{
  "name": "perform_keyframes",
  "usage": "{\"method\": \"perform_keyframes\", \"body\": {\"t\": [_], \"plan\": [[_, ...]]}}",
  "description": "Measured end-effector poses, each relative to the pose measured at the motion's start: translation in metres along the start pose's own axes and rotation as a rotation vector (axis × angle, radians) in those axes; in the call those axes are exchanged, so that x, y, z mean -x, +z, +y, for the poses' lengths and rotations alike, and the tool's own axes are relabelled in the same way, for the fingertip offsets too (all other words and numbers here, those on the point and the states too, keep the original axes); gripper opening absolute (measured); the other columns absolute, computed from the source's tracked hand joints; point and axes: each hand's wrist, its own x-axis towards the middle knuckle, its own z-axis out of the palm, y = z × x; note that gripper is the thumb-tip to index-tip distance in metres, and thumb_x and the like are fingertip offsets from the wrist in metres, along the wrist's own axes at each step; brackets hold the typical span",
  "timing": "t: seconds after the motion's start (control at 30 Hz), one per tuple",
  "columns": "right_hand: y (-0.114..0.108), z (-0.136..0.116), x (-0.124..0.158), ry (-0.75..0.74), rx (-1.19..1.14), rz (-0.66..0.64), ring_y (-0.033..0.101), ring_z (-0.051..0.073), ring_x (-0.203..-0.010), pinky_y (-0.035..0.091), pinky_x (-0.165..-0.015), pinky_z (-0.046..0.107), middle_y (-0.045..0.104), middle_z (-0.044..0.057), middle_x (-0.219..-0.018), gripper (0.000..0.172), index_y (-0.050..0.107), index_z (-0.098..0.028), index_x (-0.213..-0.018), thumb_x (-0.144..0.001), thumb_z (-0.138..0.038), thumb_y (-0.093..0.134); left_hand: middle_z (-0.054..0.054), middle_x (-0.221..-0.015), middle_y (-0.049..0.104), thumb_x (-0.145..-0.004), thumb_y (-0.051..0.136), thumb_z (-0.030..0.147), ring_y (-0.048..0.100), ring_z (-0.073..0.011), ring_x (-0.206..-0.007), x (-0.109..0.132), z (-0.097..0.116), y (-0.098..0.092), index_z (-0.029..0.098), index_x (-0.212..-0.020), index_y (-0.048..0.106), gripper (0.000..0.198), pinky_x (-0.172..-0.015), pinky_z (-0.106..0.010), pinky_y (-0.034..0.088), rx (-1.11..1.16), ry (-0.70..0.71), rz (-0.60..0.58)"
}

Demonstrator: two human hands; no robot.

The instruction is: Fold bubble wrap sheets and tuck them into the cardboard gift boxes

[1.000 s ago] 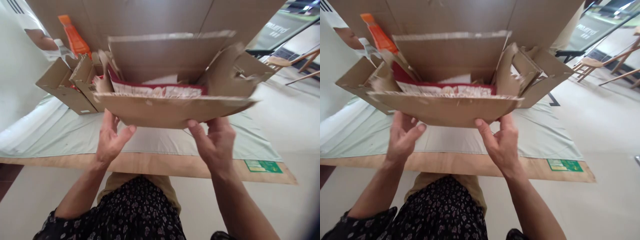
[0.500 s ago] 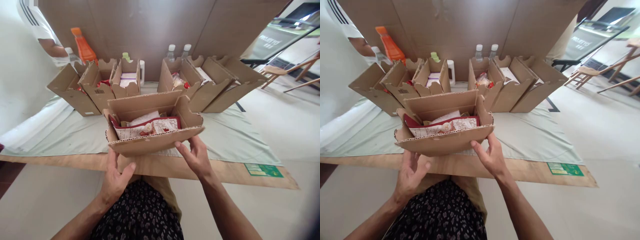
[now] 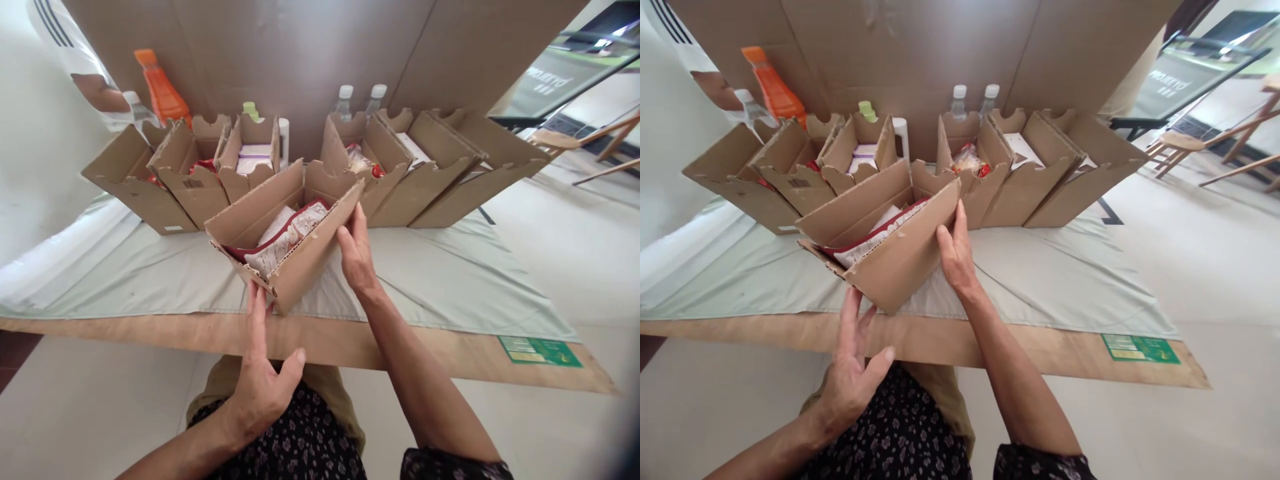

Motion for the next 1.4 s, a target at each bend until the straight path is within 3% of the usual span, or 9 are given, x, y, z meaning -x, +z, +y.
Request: {"method": "perform_keyframes", "body": {"t": [0.17,0.3,0.47,0.6,0.73,0.9,1.17,1.3,1.4], "plan": [[0.017,-0.002,-0.004,-0.050,0.092,-0.019,0.031,0.022,-0.158,0.023,-0.133,0.047,0.034,0.011,-0.170,0.070,0.033,-0.023,-0.161,-0.104,-0.063,0.031,-0.003,-0.179,-0.007,-0.091,0.062,0.018,0.004,-0.0383,-0.165,0.006,0.003,0.017,0.039,-0.168,0.002,0.100,-0.132,-0.065,0.023,0.018,0.010,0.001],[0.022,0.000,-0.002,-0.122,0.013,0.023,0.040,0.022,-0.153,0.029,-0.130,0.048,0.046,0.010,-0.163,0.059,0.045,-0.025,-0.155,-0.106,-0.058,0.034,-0.004,-0.179,-0.005,-0.091,0.061,0.014,0.003,-0.0389,-0.165,0.003,0.002,0.025,0.038,-0.168,0.004,0.099,-0.131,-0.068,0.020,0.035,0.040,-0.029],[0.020,0.008,0.005,-0.066,-0.103,0.060,0.045,0.025,-0.150,0.031,-0.129,0.050,0.051,0.007,-0.160,0.058,0.052,-0.029,-0.151,-0.104,-0.062,0.042,-0.005,-0.179,-0.002,-0.090,0.059,0.011,0.006,-0.0381,-0.165,-0.005,0.004,0.029,0.037,-0.168,0.008,0.096,-0.130,-0.067,0.023,0.059,0.072,-0.039],[0.017,0.012,0.005,-0.010,-0.167,0.070,0.050,0.025,-0.147,0.035,-0.127,0.049,0.057,0.006,-0.156,0.060,0.060,-0.030,-0.144,-0.101,-0.069,0.044,-0.002,-0.179,-0.007,-0.089,0.061,0.011,0.001,-0.0384,-0.165,-0.017,0.009,0.044,0.040,-0.168,0.007,0.100,-0.131,-0.065,0.025,0.103,0.084,-0.061],[0.014,0.015,0.001,0.057,-0.309,0.149,0.063,0.025,-0.132,0.046,-0.116,0.048,0.069,0.008,-0.140,0.057,0.069,-0.026,-0.129,-0.099,-0.069,0.046,-0.002,-0.179,-0.007,-0.088,0.063,0.011,0.000,-0.0385,-0.165,-0.046,0.011,0.065,0.041,-0.167,0.009,0.100,-0.131,-0.065,0.025,0.126,0.102,-0.050],[0.011,0.018,0.002,0.221,-0.317,0.272,0.070,0.024,-0.113,0.056,-0.094,0.042,0.076,0.011,-0.121,0.056,0.071,-0.022,-0.116,-0.097,-0.068,0.048,-0.006,-0.179,-0.006,-0.085,0.065,0.015,-0.002,-0.0370,-0.165,-0.104,0.007,0.086,0.035,-0.166,0.016,0.097,-0.131,-0.064,0.021,0.167,0.080,-0.017],[0.007,0.019,0.003,0.198,-0.275,0.321,0.070,0.023,-0.109,0.053,-0.100,0.042,0.075,0.010,-0.117,0.049,0.071,-0.021,-0.111,-0.098,-0.062,0.048,-0.006,-0.179,-0.001,-0.082,0.070,0.022,0.001,-0.0410,-0.165,-0.184,-0.006,0.098,0.033,-0.164,0.020,0.096,-0.129,-0.065,0.024,0.183,0.061,-0.026],[0.009,0.020,0.002,0.183,-0.255,0.325,0.071,0.023,-0.109,0.054,-0.098,0.043,0.075,0.011,-0.118,0.049,0.070,-0.021,-0.111,-0.098,-0.062,0.047,-0.009,-0.179,0.000,-0.084,0.072,0.030,0.010,-0.0424,-0.164,-0.201,-0.010,0.097,0.030,-0.164,0.021,0.095,-0.122,-0.061,0.038,0.210,0.024,-0.035],[0.009,0.023,0.001,0.169,-0.222,0.316,0.071,0.023,-0.109,0.054,-0.099,0.043,0.075,0.010,-0.117,0.046,0.070,-0.022,-0.110,-0.098,-0.059,0.047,-0.011,-0.178,0.004,-0.087,0.070,0.035,0.017,-0.0392,-0.163,-0.191,-0.011,0.084,0.030,-0.164,0.022,0.091,-0.119,-0.056,0.044,0.194,0.021,-0.064]]}}
